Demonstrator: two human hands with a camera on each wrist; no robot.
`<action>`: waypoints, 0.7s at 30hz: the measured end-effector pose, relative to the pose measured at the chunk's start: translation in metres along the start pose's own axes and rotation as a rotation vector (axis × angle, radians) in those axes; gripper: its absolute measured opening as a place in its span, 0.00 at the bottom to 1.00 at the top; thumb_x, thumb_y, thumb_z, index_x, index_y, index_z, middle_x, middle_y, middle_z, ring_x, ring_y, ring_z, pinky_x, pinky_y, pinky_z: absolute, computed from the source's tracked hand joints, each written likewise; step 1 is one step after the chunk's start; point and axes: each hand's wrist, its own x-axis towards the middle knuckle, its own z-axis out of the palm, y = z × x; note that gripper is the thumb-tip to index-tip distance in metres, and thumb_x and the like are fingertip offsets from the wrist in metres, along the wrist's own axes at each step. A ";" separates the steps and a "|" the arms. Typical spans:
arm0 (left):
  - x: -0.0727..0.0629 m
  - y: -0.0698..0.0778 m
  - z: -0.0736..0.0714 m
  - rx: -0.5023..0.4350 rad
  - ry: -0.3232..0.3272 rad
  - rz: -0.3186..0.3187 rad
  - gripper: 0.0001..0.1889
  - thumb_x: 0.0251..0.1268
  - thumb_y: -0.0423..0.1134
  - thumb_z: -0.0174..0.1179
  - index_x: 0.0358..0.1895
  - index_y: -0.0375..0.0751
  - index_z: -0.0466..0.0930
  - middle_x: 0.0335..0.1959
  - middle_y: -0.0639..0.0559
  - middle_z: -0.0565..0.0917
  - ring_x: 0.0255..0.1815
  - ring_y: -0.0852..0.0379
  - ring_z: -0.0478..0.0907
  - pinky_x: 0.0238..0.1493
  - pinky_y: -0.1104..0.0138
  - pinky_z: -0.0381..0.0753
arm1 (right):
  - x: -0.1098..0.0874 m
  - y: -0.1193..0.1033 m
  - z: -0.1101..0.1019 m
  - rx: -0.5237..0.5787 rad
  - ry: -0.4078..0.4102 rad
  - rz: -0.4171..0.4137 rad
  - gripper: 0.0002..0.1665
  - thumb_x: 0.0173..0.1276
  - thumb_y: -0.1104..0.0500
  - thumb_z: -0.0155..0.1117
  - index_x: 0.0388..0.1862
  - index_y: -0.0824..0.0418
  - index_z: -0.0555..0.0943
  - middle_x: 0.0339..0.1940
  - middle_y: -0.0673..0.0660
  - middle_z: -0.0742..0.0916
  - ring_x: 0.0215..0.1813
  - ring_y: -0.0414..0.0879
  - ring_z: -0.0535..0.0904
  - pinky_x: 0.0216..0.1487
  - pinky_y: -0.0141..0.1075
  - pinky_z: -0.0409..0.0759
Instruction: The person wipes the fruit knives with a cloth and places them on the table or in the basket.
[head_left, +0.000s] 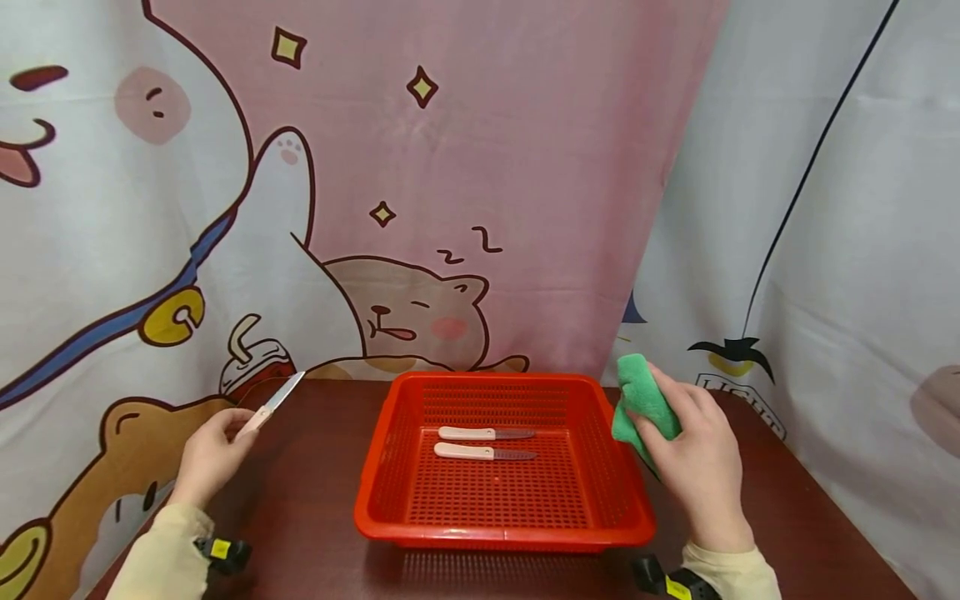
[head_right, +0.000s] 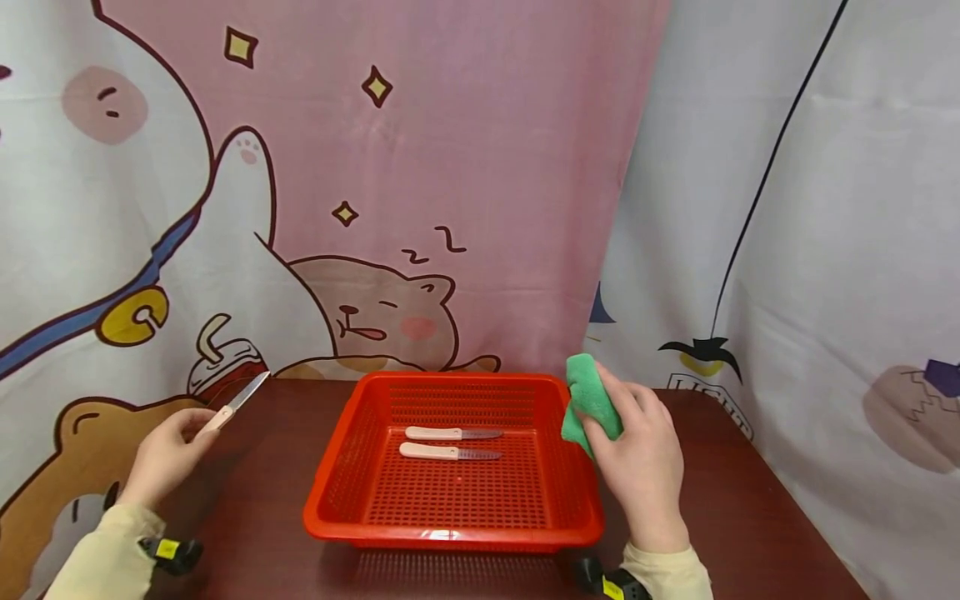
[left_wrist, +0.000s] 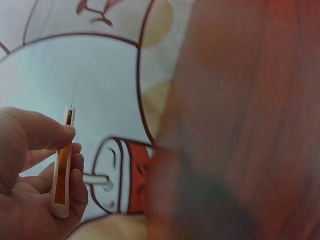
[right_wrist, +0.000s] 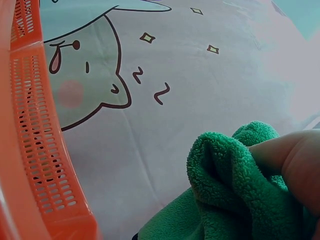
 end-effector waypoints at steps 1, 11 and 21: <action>0.000 0.004 0.000 -0.010 0.009 0.009 0.14 0.65 0.31 0.62 0.50 0.27 0.77 0.41 0.32 0.82 0.35 0.44 0.77 0.30 0.60 0.75 | 0.000 0.000 0.000 0.001 0.000 0.000 0.38 0.56 0.63 0.75 0.68 0.52 0.76 0.50 0.64 0.81 0.46 0.60 0.75 0.39 0.57 0.73; 0.002 0.051 -0.001 -0.155 0.081 0.155 0.14 0.67 0.30 0.62 0.53 0.30 0.78 0.43 0.38 0.83 0.37 0.68 0.73 0.36 0.78 0.70 | 0.000 0.000 0.000 0.011 0.020 -0.001 0.39 0.54 0.65 0.77 0.67 0.52 0.78 0.49 0.64 0.81 0.47 0.60 0.76 0.40 0.56 0.72; 0.002 0.089 0.006 -0.343 0.054 0.267 0.15 0.67 0.25 0.60 0.56 0.28 0.77 0.42 0.39 0.81 0.39 0.72 0.74 0.39 0.80 0.72 | 0.000 -0.001 -0.001 0.008 0.014 0.002 0.38 0.55 0.65 0.76 0.67 0.53 0.78 0.50 0.64 0.81 0.47 0.60 0.76 0.40 0.56 0.73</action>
